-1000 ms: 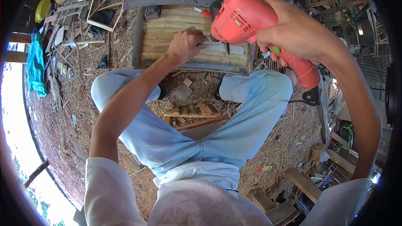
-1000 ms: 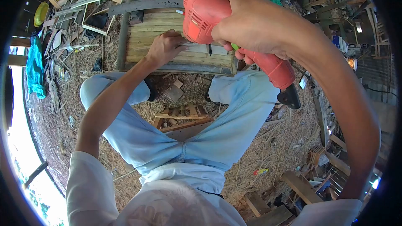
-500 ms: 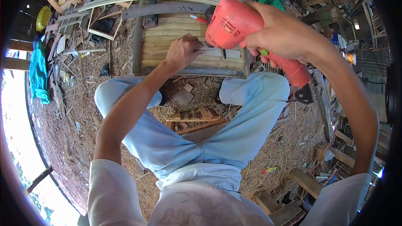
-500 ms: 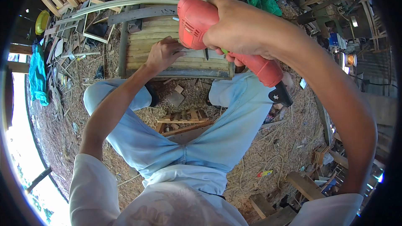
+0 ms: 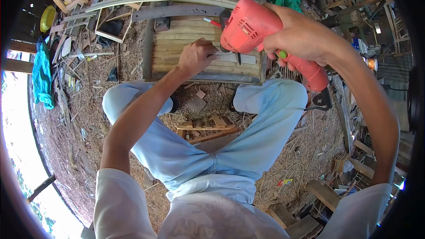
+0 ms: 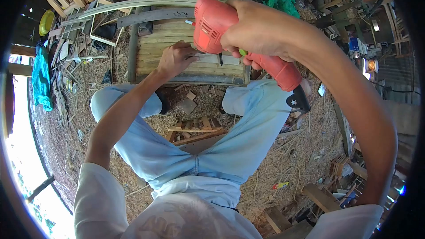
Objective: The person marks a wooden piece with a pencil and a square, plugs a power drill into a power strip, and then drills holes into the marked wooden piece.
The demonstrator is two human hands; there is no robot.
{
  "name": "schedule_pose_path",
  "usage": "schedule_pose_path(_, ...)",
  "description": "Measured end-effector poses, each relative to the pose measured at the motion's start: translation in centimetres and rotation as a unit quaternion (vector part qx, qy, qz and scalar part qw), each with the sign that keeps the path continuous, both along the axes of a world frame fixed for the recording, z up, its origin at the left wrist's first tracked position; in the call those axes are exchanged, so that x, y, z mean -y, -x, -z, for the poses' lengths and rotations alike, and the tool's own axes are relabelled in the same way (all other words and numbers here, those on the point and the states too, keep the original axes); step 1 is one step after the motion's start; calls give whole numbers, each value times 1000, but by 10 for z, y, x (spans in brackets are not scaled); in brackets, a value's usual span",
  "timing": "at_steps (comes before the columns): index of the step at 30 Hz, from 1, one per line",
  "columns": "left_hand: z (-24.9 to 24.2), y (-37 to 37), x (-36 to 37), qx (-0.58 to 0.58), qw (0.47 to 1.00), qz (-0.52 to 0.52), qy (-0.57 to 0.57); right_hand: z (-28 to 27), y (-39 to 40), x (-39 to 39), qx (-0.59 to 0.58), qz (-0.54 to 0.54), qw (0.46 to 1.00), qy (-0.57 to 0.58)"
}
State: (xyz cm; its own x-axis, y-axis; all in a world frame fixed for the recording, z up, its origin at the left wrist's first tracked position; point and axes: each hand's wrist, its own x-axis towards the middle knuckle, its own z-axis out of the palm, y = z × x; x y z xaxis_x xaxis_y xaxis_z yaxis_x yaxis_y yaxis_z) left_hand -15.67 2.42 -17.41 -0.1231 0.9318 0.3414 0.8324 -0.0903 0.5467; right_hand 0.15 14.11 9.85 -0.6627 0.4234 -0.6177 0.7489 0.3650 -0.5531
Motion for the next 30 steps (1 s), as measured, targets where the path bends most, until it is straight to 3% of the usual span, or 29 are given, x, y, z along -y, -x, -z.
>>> schedule_pose_path(12, -4, -1, 0, -3, 1000, -11, 23, -13, 0, 9, 12, -3, 1000, 11)
schedule_pose_path(20, -11, -4, 0, 5, 999, -30, 41, -52, -17, 12, -37, 13, 999, -32)
schedule_pose_path(24, -16, 0, 5, 56, 994, -49, 81, -52, -21, 20, -36, 28, 998, -34)
schedule_pose_path(30, -16, 10, 14, 17, 998, -25, 52, -42, -23, 26, -29, 24, 999, -38)
